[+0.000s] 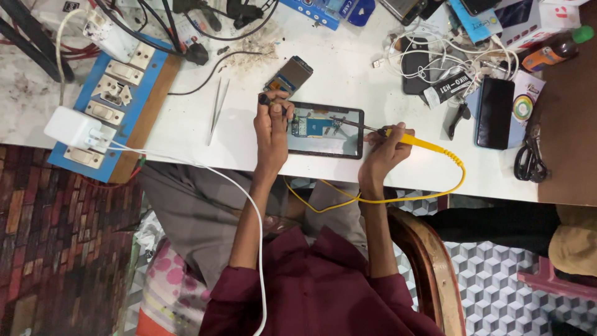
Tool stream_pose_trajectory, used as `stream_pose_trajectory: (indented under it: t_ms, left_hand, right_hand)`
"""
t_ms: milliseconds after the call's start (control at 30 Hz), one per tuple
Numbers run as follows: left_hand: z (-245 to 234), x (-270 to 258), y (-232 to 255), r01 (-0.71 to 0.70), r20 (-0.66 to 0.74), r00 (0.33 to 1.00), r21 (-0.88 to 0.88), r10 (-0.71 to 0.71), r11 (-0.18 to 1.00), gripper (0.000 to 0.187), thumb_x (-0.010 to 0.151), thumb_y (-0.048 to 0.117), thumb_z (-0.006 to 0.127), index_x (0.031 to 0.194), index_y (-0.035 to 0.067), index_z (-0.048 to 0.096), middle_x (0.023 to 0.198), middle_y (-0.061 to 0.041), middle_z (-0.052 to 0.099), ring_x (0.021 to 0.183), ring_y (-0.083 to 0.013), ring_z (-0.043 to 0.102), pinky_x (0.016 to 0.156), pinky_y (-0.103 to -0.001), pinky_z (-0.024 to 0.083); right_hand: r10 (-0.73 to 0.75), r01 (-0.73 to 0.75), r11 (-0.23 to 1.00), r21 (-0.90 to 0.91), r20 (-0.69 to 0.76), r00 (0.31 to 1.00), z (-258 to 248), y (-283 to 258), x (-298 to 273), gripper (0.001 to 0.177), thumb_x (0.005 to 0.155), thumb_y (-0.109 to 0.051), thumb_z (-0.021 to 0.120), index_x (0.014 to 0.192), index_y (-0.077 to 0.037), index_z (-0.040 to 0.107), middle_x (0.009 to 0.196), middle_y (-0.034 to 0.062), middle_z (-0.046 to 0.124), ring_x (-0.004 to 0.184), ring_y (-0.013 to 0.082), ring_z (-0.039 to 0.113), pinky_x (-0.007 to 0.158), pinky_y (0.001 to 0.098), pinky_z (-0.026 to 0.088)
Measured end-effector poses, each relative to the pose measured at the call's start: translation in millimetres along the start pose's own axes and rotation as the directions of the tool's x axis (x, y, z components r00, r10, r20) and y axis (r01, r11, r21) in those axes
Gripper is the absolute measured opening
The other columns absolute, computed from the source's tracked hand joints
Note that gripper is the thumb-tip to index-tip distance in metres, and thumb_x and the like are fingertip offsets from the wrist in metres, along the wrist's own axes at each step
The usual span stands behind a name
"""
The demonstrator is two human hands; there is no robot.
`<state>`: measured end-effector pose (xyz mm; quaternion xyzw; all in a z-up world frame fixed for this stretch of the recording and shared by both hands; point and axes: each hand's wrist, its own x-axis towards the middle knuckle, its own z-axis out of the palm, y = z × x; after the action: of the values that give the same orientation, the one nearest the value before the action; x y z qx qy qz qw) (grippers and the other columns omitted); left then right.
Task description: The person uses a soldering iron and solder wire to work on a small electronic component placed on a tablet screen. They repeatedly apply heat and solder to specific points on the component while holding it steady with their other hand.
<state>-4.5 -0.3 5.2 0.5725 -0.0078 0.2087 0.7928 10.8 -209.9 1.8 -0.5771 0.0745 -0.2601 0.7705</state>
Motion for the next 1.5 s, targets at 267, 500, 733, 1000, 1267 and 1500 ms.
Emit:
stream_pose_trajectory:
  t_ms: [267,500,733,1000,1267,1500]
  left_hand:
    - [0,1,2,0.034,-0.007,0.999,0.014,-0.034,0.999,0.035,0.117,0.032,0.037,0.128,0.003,0.052,0.088,-0.001,0.052,0.071,-0.0051,0.036,0.062,-0.022,0.031]
    - [0,0,-2,-0.009,0.000,1.000,0.039,0.009,0.999,0.039,0.118,0.037,0.037,0.129,0.003,0.052,0.088,-0.001,0.050,0.080,-0.0084,0.042,0.071,-0.026,0.037]
    - [1,1,0,-0.002,0.002,1.000,0.095,0.002,0.996,0.042,0.116,0.039,0.036,0.128,0.002,0.052,0.085,-0.002,0.051,0.081,-0.0112,0.044,0.076,-0.028,0.041]
    - [1,2,0,-0.041,0.002,0.999,0.055,0.041,0.998,0.040,0.118,0.037,0.037,0.129,0.001,0.052,0.086,-0.002,0.048,0.084,-0.0124,0.045,0.082,-0.030,0.043]
    - [1,1,1,-0.047,-0.005,0.999,0.058,0.048,0.997,0.042,0.117,0.038,0.038,0.128,0.001,0.052,0.086,-0.002,0.050,0.083,-0.0115,0.045,0.081,-0.029,0.043]
    - [0,0,-3,-0.080,0.004,0.997,0.044,0.079,0.996,0.041,0.119,0.038,0.038,0.129,0.001,0.052,0.086,-0.002,0.050,0.084,-0.0114,0.046,0.084,-0.029,0.044]
  right_hand:
    - [-0.005,0.004,1.000,0.021,0.033,0.999,0,4,0,0.029,0.113,-0.024,0.052,0.091,-0.006,0.044,0.079,0.0019,0.044,0.055,0.0111,0.048,0.055,0.0277,0.048]
    - [-0.014,0.013,1.000,0.018,0.076,0.997,0,1,-2,0.026,0.113,-0.022,0.052,0.094,-0.006,0.044,0.081,0.0023,0.046,0.058,0.0092,0.047,0.056,0.0266,0.049]
    - [-0.093,0.118,0.987,-0.111,0.211,0.973,7,-9,-10,0.021,0.115,-0.016,0.050,0.099,-0.005,0.042,0.092,0.0065,0.051,0.072,0.0102,0.048,0.062,0.0273,0.052]
    - [-0.026,0.032,0.998,-0.061,0.100,0.995,7,-8,-12,0.029,0.112,-0.027,0.048,0.095,-0.004,0.046,0.081,0.0060,0.052,0.059,0.0136,0.058,0.057,0.0262,0.051]
    - [0.051,-0.052,0.998,0.020,0.067,0.996,-2,5,-2,0.028,0.113,-0.027,0.051,0.094,-0.007,0.046,0.073,0.0028,0.051,0.057,0.0125,0.056,0.052,0.0243,0.039]
    - [-0.029,0.030,0.999,-0.022,0.045,0.999,-1,5,-2,0.029,0.113,-0.029,0.050,0.094,-0.007,0.046,0.068,0.0030,0.049,0.056,0.0104,0.052,0.054,0.0242,0.038]
